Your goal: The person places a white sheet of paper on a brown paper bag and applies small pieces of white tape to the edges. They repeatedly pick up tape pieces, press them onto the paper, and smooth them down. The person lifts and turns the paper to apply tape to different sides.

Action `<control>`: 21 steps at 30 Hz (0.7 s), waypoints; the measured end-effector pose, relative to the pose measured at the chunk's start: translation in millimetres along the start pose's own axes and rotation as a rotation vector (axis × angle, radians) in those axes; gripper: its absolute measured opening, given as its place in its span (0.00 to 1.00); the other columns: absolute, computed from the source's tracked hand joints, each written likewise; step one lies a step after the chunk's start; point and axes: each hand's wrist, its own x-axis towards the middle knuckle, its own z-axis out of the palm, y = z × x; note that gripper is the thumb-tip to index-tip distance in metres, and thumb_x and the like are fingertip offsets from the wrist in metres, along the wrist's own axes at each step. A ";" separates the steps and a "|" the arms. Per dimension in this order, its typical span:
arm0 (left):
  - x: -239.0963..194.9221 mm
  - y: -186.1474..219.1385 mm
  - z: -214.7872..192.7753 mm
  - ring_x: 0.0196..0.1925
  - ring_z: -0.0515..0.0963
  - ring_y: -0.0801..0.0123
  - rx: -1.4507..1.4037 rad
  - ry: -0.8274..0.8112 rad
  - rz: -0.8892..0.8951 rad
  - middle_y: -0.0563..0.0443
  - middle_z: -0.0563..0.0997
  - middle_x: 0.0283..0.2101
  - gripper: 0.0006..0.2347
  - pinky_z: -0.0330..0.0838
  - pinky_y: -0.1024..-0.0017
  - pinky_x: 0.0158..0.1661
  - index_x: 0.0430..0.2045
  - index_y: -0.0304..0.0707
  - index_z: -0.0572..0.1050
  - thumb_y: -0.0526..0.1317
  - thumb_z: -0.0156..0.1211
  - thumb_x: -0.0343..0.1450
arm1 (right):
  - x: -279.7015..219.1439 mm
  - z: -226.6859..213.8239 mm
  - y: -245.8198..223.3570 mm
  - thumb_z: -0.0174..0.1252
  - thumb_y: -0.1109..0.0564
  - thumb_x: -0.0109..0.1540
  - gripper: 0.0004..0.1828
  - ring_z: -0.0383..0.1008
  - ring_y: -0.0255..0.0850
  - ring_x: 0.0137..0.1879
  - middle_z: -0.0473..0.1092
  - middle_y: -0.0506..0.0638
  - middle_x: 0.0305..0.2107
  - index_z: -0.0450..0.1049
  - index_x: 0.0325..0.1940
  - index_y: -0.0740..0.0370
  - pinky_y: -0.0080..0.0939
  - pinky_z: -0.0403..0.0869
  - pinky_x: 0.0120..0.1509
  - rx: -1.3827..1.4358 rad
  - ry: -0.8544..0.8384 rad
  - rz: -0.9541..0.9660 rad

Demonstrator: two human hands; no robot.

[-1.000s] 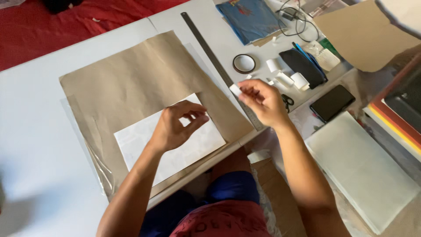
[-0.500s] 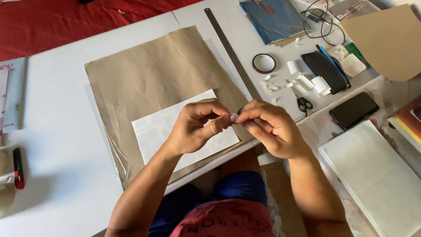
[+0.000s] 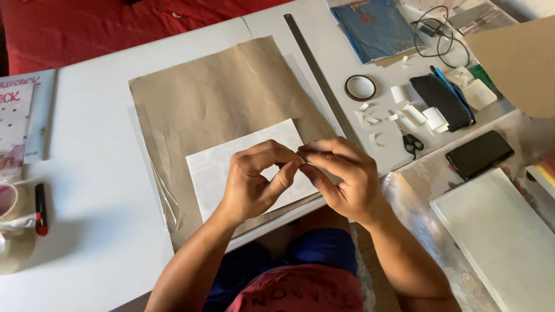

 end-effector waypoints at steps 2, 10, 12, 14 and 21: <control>-6.5 -4.3 -0.9 0.31 0.85 0.66 0.084 0.083 0.020 0.52 0.86 0.30 0.04 0.83 0.68 0.38 0.34 0.42 0.88 0.37 0.71 0.78 | -1.5 9.0 -5.1 0.71 0.63 0.69 0.06 0.88 0.47 0.49 0.84 0.54 0.46 0.88 0.50 0.62 0.45 0.86 0.56 0.016 0.031 0.007; -25.1 7.0 -7.3 0.27 0.82 0.64 0.361 0.246 0.154 0.53 0.83 0.26 0.05 0.83 0.70 0.35 0.29 0.40 0.86 0.28 0.70 0.71 | 6.9 33.5 -20.4 0.61 0.64 0.73 0.08 0.87 0.45 0.40 0.83 0.57 0.43 0.87 0.48 0.65 0.43 0.88 0.44 0.173 0.055 0.047; -31.8 5.7 -11.0 0.26 0.81 0.64 0.405 0.279 0.174 0.53 0.82 0.26 0.06 0.83 0.70 0.34 0.28 0.41 0.85 0.27 0.71 0.70 | 3.1 45.6 -16.7 0.58 0.64 0.74 0.10 0.85 0.43 0.37 0.83 0.57 0.42 0.86 0.47 0.66 0.43 0.88 0.42 0.254 0.060 0.079; -39.9 2.7 -17.5 0.27 0.81 0.65 0.484 0.317 0.186 0.54 0.82 0.26 0.08 0.82 0.71 0.35 0.25 0.42 0.84 0.24 0.70 0.66 | -3.0 63.2 -6.7 0.56 0.62 0.76 0.12 0.85 0.46 0.36 0.82 0.62 0.40 0.84 0.45 0.70 0.44 0.87 0.38 0.450 0.106 0.171; -123.2 -6.6 -166.5 0.24 0.81 0.57 0.806 0.488 0.027 0.52 0.84 0.25 0.09 0.80 0.64 0.34 0.25 0.42 0.85 0.23 0.67 0.64 | -14.2 85.1 73.6 0.52 0.61 0.80 0.14 0.83 0.48 0.38 0.79 0.63 0.44 0.82 0.52 0.72 0.47 0.86 0.43 0.518 0.094 0.275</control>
